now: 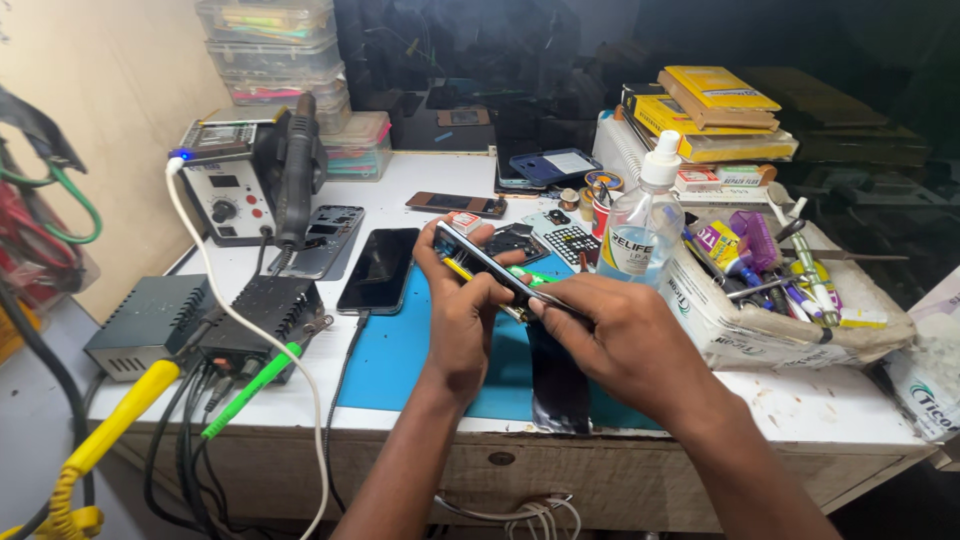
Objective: The person disassembles a mobile phone using a small screwdriver and a prying tool, removing the back panel and battery, and then applies liquid from a bottle onto the internal components.
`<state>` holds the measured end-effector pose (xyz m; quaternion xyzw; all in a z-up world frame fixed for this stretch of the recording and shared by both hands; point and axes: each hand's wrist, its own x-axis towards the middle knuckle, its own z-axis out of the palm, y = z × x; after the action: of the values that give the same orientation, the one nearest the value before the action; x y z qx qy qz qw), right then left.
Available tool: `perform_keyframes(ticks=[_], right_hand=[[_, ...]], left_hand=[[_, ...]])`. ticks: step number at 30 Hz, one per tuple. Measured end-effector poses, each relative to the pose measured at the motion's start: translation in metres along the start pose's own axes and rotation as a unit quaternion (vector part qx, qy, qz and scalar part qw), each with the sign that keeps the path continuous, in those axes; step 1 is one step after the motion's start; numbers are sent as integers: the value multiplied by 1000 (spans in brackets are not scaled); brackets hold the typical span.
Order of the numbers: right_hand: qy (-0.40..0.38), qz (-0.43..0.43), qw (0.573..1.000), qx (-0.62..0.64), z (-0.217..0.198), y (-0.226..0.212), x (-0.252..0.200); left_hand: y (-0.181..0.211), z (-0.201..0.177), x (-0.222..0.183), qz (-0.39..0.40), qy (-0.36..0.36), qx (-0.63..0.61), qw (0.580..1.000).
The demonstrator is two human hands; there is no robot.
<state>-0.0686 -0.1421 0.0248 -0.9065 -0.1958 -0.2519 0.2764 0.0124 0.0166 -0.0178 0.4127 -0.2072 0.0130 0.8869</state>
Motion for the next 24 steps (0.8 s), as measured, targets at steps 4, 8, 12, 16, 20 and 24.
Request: perform_keyframes(ticks=[4,8,12,16,20,24], right_hand=[[71,-87,994,-15,17,15,-4],[142,-145,979,-28,34,24,-10],[160,-145,974,-61,36,25,-18],[190,-166,963,-90,36,23,-21],[191,-154,965,-95,36,22,-22],[202,-176,959,-91,36,26,-22]], left_hand=[[9,6,3,-45,20,21,999],[8,5,6,-82,32,67,994],[6,2,6,-54,-4,41,998],[7,3,2,-46,-24,46,998],[7,2,2,-39,-34,48,997],[-3,-6,5,-15,-50,13,999]])
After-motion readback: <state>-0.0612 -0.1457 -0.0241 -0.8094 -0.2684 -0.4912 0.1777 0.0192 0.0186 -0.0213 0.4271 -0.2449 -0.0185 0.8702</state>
